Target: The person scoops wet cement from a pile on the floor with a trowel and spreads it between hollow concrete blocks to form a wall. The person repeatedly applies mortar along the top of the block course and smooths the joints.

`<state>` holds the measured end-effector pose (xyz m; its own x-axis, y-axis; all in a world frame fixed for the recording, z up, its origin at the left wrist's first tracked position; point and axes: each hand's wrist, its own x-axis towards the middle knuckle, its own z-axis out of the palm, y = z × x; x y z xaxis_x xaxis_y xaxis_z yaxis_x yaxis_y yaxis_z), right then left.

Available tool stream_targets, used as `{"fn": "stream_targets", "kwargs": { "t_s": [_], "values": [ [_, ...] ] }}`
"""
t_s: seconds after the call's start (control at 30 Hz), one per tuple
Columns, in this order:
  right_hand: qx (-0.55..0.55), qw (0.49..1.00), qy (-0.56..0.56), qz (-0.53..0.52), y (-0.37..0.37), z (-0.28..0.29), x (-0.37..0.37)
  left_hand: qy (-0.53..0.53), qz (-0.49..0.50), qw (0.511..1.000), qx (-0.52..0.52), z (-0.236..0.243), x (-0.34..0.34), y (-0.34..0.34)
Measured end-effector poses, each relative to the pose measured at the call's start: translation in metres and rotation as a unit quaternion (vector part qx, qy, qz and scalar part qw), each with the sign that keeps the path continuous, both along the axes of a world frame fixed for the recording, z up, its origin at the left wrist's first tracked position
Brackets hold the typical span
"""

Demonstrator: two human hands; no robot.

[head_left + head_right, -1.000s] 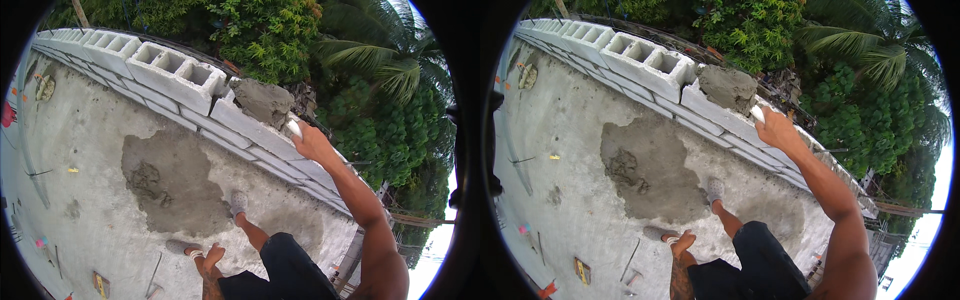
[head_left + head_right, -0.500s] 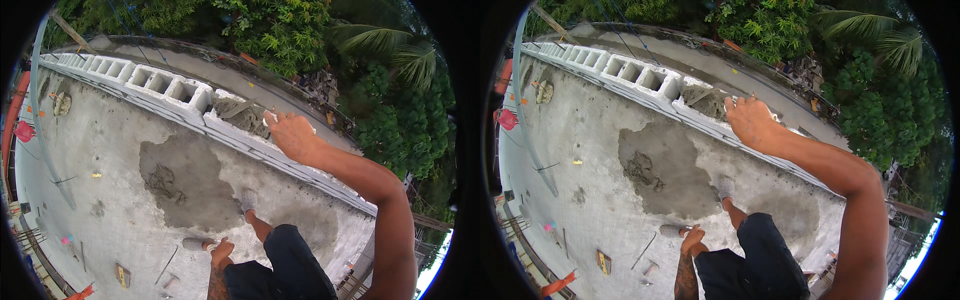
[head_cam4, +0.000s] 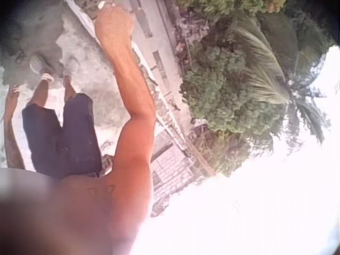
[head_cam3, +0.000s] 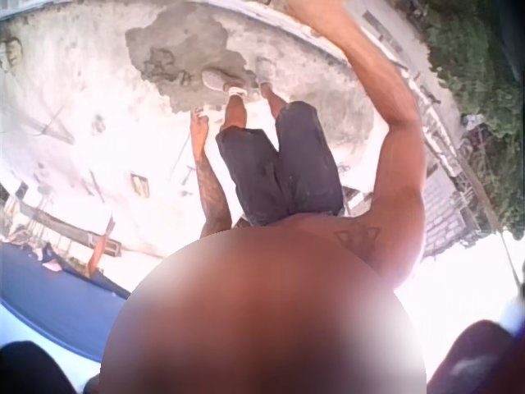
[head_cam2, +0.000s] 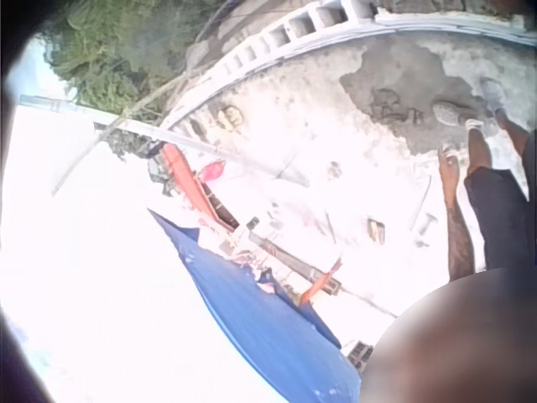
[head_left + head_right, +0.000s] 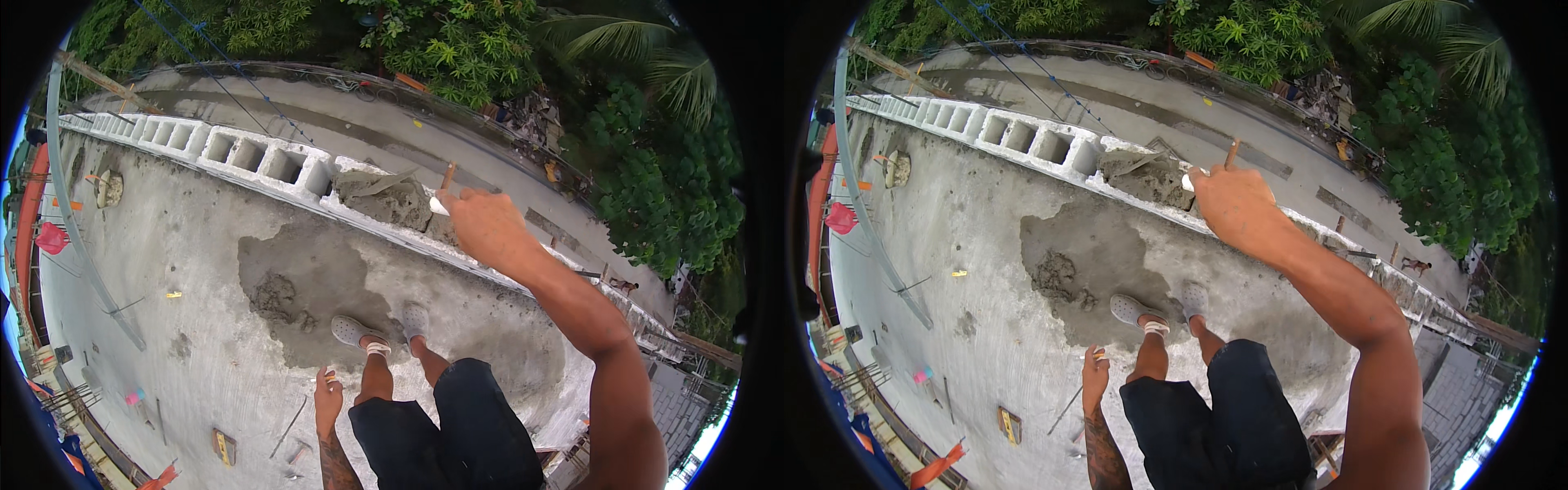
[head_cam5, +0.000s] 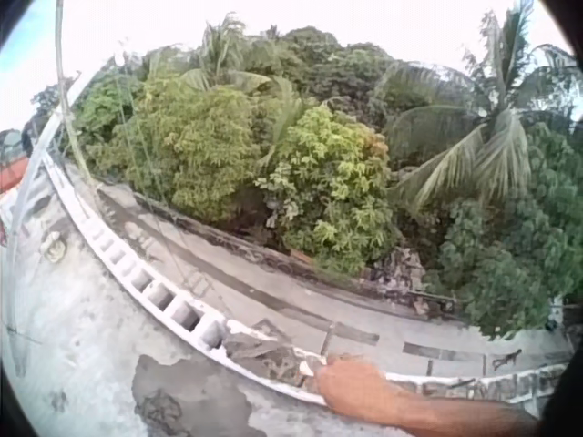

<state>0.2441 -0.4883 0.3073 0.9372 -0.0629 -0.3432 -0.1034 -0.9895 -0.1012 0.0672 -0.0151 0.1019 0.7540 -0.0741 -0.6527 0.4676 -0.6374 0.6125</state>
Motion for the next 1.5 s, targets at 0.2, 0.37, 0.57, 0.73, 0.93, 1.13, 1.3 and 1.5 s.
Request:
{"fn": "stream_targets", "kwargs": {
  "t_s": [0.2,0.37,0.57,0.73,0.93,1.13,1.3,1.5],
  "values": [
    [0.508,0.698,0.07,-0.499,-0.026,-0.056,-0.155,0.046,0.015,0.996,0.076,-0.023,-0.024,0.055],
    [0.59,0.486,0.113,-0.635,0.038,-0.07,-0.136,0.103,0.009,0.991,0.083,-0.043,-0.031,0.069],
    [0.51,0.664,0.118,-0.534,0.079,-0.081,-0.024,0.116,0.027,0.991,0.063,-0.056,-0.006,0.09],
    [0.222,0.912,-0.087,-0.335,0.119,-0.082,0.006,0.104,0.007,0.993,0.048,-0.063,0.035,0.107],
    [0.266,0.897,-0.108,-0.337,0.168,-0.1,0.018,0.108,0.033,0.994,0.009,-0.063,0.084,0.114],
    [0.451,0.716,-0.029,-0.532,0.153,-0.045,-0.038,0.09,0.018,0.995,0.028,-0.052,0.115,0.132],
    [0.6,0.407,-0.009,-0.689,0.169,-0.058,-0.035,0.131,0.059,0.99,0.001,-0.055,0.13,0.127],
    [0.503,0.62,-0.06,-0.599,0.194,-0.09,0.022,0.139,0.093,0.985,-0.033,-0.055,0.124,0.12]
  ]
}}
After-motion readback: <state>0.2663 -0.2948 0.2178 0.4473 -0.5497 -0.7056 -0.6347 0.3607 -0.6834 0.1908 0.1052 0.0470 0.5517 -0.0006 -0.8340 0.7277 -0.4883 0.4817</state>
